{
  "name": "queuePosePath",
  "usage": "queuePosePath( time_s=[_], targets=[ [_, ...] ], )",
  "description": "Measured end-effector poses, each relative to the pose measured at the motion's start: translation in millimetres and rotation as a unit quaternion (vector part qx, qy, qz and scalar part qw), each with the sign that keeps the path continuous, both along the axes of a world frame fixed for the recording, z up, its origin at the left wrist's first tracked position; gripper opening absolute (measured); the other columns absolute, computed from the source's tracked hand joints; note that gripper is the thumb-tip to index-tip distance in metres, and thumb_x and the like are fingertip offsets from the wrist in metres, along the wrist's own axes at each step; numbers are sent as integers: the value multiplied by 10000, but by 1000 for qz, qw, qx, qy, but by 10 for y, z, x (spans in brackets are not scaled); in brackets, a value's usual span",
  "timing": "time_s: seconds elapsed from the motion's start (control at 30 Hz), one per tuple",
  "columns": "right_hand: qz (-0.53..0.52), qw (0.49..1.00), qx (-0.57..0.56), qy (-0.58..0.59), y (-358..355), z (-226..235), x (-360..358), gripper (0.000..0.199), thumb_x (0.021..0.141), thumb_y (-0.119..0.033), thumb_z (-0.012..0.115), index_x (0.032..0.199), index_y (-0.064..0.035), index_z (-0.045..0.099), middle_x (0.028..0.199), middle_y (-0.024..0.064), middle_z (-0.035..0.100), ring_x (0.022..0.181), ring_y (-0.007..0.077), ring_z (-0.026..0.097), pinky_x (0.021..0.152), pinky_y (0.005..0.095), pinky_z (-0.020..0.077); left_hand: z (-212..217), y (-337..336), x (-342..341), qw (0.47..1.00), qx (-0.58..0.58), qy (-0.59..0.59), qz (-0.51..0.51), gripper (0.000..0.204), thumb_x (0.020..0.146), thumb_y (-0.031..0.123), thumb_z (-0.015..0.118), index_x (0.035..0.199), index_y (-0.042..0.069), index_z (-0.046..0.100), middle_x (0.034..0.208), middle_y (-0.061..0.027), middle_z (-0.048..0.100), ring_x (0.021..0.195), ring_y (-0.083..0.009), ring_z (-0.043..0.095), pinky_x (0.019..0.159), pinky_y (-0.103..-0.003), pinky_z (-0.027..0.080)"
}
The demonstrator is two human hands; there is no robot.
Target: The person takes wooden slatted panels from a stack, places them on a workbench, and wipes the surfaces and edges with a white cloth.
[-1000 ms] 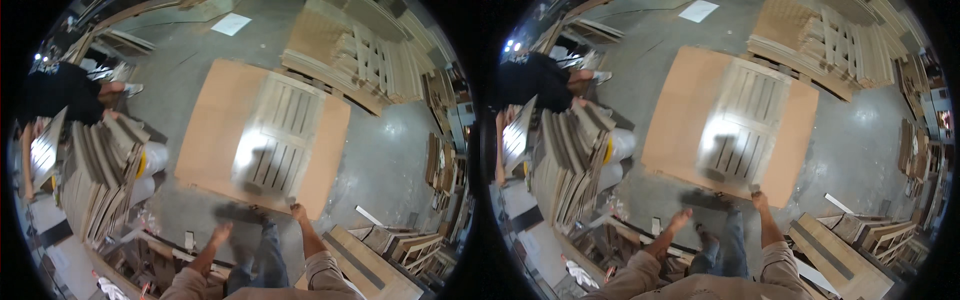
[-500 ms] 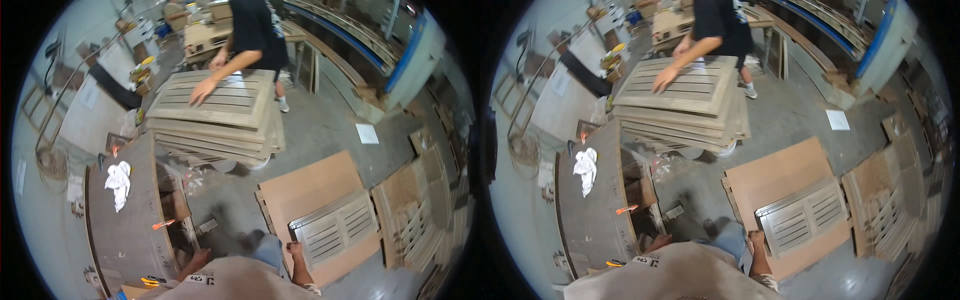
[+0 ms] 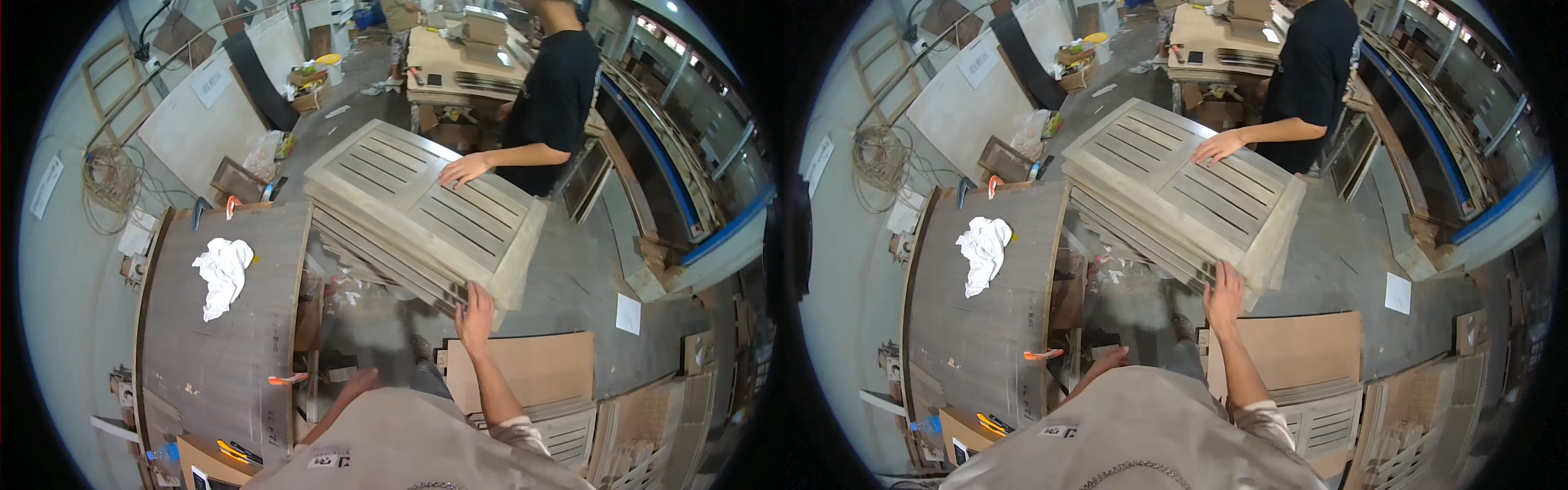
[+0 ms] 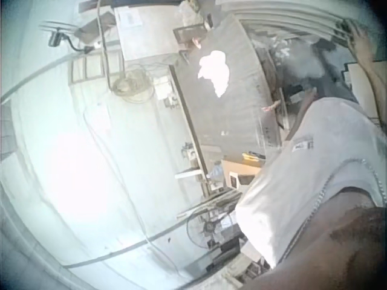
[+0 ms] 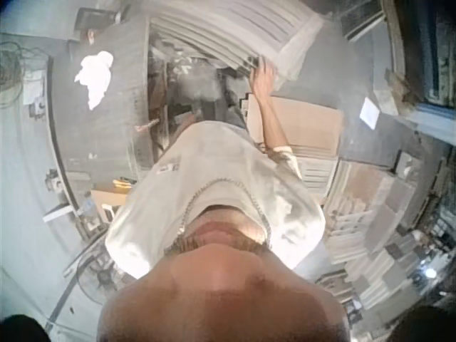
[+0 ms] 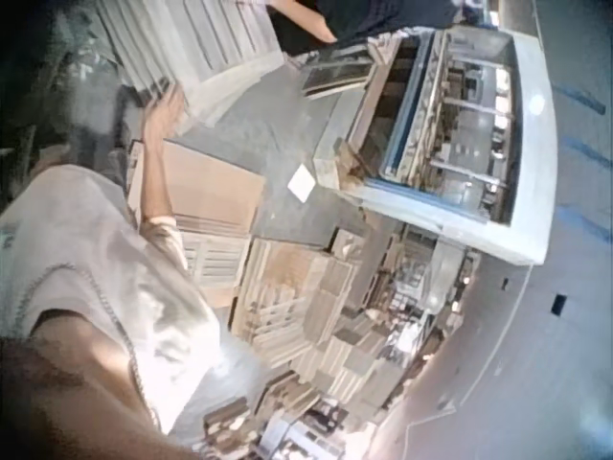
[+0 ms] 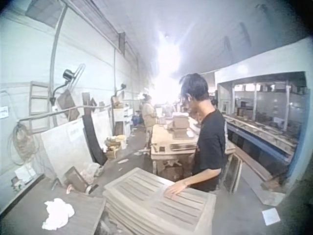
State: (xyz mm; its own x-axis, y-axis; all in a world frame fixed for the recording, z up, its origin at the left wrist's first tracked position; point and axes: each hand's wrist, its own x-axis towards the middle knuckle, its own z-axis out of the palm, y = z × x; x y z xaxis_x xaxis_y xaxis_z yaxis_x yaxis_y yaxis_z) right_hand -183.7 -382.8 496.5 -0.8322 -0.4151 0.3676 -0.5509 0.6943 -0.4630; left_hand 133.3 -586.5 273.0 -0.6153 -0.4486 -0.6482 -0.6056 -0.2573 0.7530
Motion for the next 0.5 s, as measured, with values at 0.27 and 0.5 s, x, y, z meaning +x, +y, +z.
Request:
queuePosePath(
  time_s=[0.27, 0.5],
  targets=[
    [1, 970, 241, -29, -463, -45, -657, 692, 785, -257, 660, 1369, -6, 388, 1231, 257, 450, 1168, 395, 409, 952, 500, 309, 1558, -289, -2215, 990, 81, 114, 20, 515, 890, 517, 616, 1057, 30, 630, 913, -40, 666, 782, -113, 620, 711, -259, 507],
    [187, 929, 200, -251, -554, 360, -483, 665, 851, -361, 615, 1370, -8, 397, 1205, 239, 520, 1110, 406, 503, 948, 511, 366, 2041, -352, -2929, 970, 171, 77, 157, 518, 905, 516, 586, 1089, 32, 614, 1052, -75, 648, 935, -169, 626, 792, -315, 508]
  ],
)
